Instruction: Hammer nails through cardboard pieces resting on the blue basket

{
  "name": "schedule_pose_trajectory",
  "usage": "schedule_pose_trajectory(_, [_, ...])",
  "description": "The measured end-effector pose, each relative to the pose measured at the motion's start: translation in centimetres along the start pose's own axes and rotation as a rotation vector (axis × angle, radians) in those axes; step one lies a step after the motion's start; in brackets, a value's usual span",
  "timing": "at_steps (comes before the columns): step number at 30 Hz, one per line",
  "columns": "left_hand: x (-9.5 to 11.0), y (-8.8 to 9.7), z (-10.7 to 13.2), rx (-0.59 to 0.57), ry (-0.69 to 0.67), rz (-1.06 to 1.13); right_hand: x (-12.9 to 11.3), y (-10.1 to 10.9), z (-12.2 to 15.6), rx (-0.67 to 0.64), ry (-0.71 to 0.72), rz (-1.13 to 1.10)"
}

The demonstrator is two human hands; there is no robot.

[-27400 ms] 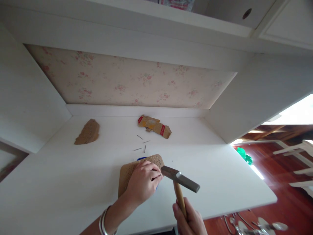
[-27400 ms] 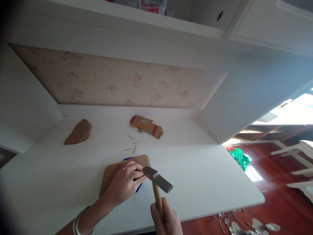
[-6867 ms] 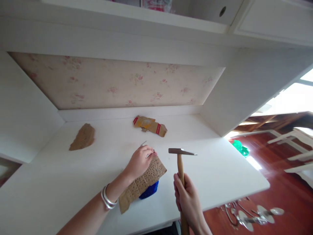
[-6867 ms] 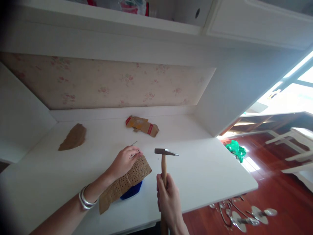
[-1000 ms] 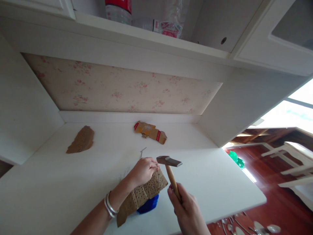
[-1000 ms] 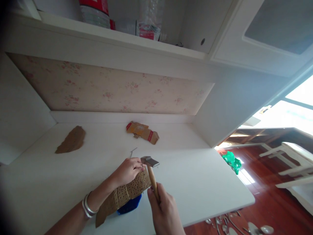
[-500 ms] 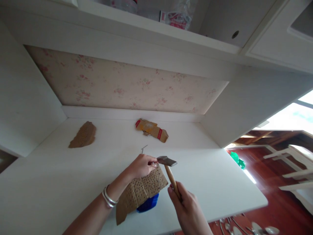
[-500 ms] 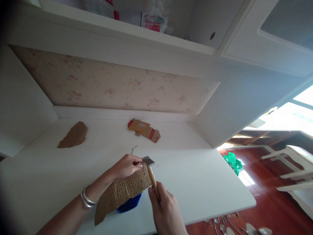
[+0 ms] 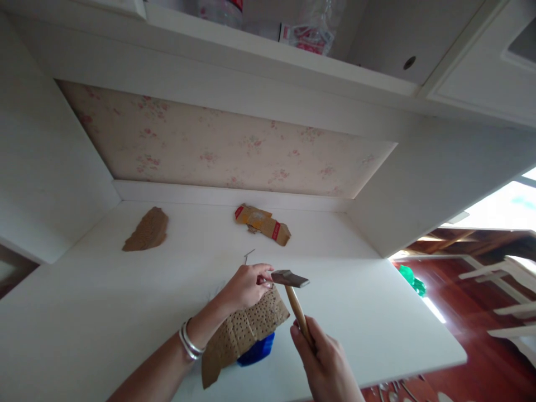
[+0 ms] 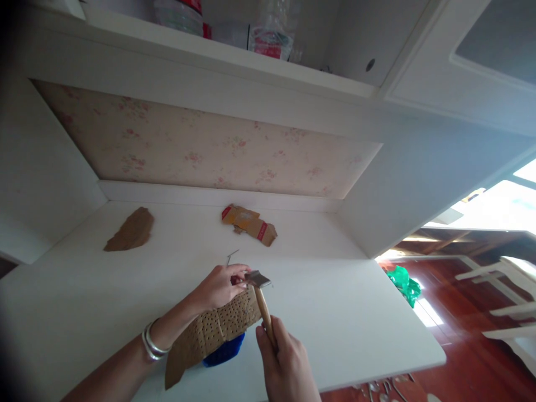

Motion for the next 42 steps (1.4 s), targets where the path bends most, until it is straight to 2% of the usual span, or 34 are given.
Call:
schedule_pose_trajectory(5, [0.3,0.2,0.1,0.013,0.013,-0.012,0.0,-0.2,-0.1,-0.069,0.020,0.089])
schedule_pose_trajectory(10, [0.4,0.2,0.1,0.011,-0.016,-0.021,0.2,-0.1,0.2,0.008,0.031,0.073])
schedule_pose_trajectory(16, [0.0,0.0,0.1,-0.007,0.040,0.004,0.9,-1.0,0.0,-0.078,0.016,0.109])
schedule_pose_trajectory(20, [0.3,0.1,0.1,0.003,0.007,-0.011,0.9,-0.7,0.1,-0.025,0.010,0.069])
schedule_pose_trajectory(24, [0.1,0.0,0.1,-0.015,0.012,0.023,1.3,-1.2,0.1,-0.097,0.005,0.104])
schedule_pose_trajectory(29, [0.5,0.2,0.2,-0.009,-0.043,-0.016,2.0,-0.6,0.4,0.012,-0.040,0.024])
schedule_pose_trajectory(36, [0.5,0.1,0.1,-0.044,-0.042,-0.045,1.9,-0.9,0.4,-0.010,-0.049,0.015])
schedule_pose_trajectory(42, [1.3,0.2,0.3,-0.047,-0.038,-0.104,1.9,0.3,0.7,0.069,-0.146,-0.132])
Point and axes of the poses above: each hand's wrist, its own z-axis away from the middle knuckle, its own y-axis out of the back of the hand, x = y × z, the point moved 6 cm from there along -z, towards the middle knuckle
